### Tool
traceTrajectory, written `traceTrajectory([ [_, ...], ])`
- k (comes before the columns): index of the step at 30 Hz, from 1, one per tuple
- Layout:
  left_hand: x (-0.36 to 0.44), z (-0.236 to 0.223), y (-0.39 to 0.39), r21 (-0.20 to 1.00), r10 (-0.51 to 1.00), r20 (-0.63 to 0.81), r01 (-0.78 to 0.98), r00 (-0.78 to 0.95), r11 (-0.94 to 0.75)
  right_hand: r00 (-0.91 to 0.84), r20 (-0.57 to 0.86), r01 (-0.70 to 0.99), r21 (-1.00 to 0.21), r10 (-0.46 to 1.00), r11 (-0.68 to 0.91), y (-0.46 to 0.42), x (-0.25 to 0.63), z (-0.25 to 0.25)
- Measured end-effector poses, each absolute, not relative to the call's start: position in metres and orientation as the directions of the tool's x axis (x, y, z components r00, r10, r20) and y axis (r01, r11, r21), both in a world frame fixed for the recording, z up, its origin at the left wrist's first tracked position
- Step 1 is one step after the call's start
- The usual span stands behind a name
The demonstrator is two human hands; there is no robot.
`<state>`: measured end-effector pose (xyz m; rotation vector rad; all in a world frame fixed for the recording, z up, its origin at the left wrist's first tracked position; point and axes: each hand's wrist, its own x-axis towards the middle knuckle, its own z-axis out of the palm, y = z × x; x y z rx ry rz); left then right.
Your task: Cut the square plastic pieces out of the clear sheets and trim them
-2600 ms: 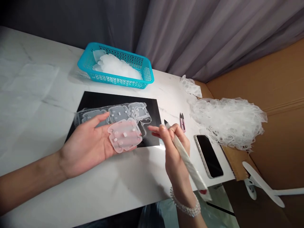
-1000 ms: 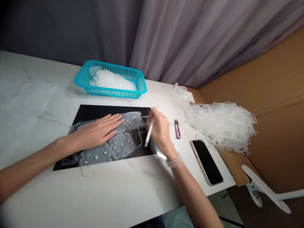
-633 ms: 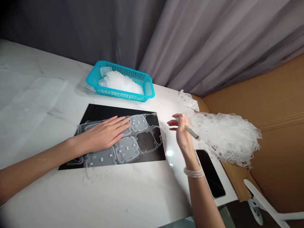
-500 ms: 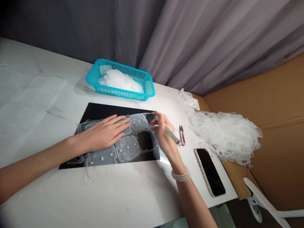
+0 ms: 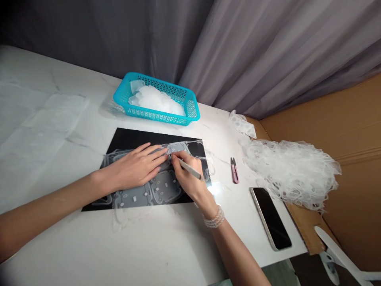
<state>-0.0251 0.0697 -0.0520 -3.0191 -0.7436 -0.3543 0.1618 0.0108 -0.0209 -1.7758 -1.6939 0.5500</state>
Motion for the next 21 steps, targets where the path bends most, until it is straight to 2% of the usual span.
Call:
traceTrajectory([
  [14,-0.025,-0.053,0.069,0.041,0.459,0.243,0.464,0.854,-0.885,0.002,0.201,0.836,-0.537,0.980,0.109,0.014,0.156,-0.023],
  [21,-0.025,-0.053,0.070,0.062,0.461,0.269,0.463,0.846,-0.884,-0.146,0.266,0.868,-0.427,0.953,0.253,-0.002,0.161,-0.034],
])
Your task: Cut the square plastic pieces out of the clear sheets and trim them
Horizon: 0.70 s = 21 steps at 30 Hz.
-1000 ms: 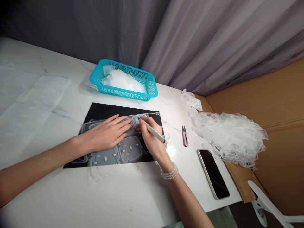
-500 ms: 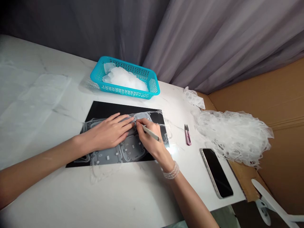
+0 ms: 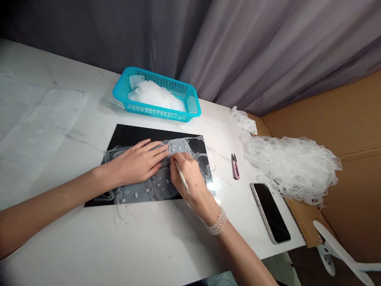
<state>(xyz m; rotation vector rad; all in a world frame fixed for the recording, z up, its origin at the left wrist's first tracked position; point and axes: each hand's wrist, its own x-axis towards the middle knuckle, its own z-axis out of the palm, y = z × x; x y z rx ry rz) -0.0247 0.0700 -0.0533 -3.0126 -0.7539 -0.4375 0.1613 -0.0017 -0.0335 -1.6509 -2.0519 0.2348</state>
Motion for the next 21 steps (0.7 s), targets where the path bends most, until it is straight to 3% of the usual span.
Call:
traceTrajectory([
  [7,-0.026,-0.056,0.071,0.042,0.449,0.277,0.456,0.850,-0.889,-0.213,0.261,0.918,-0.277,0.941,0.285,0.016,0.149,-0.037],
  [12,-0.026,-0.059,0.072,0.065,0.449,0.295,0.451,0.843,-0.890,-0.249,0.177,0.934,-0.215,0.952,0.284,0.022,0.139,-0.043],
  [14,-0.027,-0.061,0.072,0.071,0.462,0.304,0.463,0.834,-0.883,-0.204,0.210,0.905,-0.331,0.956,0.266,0.025,0.141,-0.045],
  [16,-0.027,-0.061,0.071,0.065,0.471,0.306,0.475,0.827,-0.877,-0.053,0.253,0.790,-0.581,0.966,0.195,0.027,0.157,-0.045],
  [18,-0.028,-0.060,0.070,0.059,0.477,0.302,0.483,0.825,-0.874,0.192,0.203,0.550,-0.833,0.960,0.067,0.027,0.194,-0.042],
  [21,-0.028,-0.058,0.069,0.067,0.488,0.286,0.491,0.825,-0.869,0.460,0.024,0.203,-0.976,0.888,-0.079,0.023,0.275,-0.030],
])
